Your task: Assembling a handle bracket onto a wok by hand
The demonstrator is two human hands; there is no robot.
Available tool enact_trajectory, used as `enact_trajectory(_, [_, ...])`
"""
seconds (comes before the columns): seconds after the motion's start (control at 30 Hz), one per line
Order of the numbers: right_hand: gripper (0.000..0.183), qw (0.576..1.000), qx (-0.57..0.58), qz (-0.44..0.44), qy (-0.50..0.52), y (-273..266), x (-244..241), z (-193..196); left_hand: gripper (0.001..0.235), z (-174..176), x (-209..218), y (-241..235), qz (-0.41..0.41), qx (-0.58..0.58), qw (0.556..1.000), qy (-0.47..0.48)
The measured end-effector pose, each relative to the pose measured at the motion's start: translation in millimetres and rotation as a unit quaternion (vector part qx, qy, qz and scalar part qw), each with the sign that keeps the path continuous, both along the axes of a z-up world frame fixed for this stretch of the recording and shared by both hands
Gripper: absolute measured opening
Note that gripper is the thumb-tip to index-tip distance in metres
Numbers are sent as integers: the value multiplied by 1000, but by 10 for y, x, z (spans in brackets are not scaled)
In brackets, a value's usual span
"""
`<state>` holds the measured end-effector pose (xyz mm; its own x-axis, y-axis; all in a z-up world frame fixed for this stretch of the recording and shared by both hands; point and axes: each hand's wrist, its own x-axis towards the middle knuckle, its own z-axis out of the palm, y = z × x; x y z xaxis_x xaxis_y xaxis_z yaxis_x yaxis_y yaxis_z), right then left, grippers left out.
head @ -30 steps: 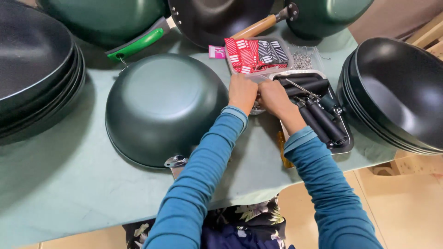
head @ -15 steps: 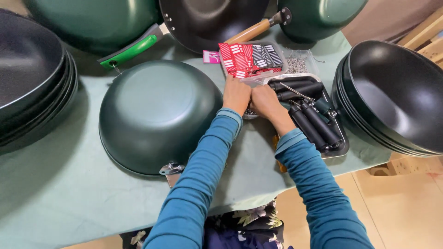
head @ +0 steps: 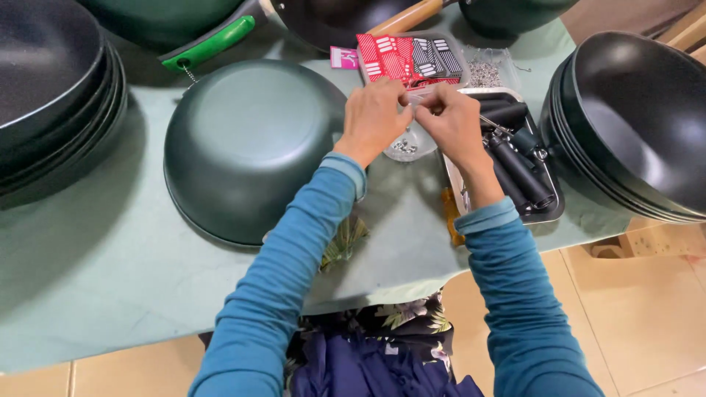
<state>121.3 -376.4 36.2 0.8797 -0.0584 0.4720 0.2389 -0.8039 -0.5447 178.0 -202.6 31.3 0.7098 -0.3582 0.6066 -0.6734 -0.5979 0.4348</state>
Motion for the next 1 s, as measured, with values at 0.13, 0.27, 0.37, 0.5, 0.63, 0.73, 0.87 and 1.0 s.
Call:
enact_trajectory(0.13, [11,939,336,76,8,567,-557,354,14,391,-568,540,-204,-392,810,385])
enact_trajectory(0.27, [20,845,517,120,55,1001,-801,19,12,408,-1101,1223,-200,-437,763,433])
enact_trajectory(0.37, [23,800,575,144,91,1376,-1001,-78,10,115,-1372,1649,-178,-477,739,441])
enact_trajectory(0.5, [25,769,607,153,131,1785,-1160,-319,15,-274,-1794,2297,-130,-558,660,485])
enact_trajectory(0.63, [22,761,605,181,148,2070,-1320,-471,23,-491,-2115,2760,-38,-552,666,499])
enact_trajectory(0.73, [22,749,611,202,162,2163,-1416,-592,50,-468,-2309,2874,-29,-554,656,511])
enact_trajectory(0.87, [23,736,622,205,175,2070,-1482,-883,65,-720,-2457,2851,-28,-584,587,560])
enact_trajectory(1.0, [29,704,666,162,186,1978,-1564,-1087,63,-824,-2360,2723,-34,-616,554,560])
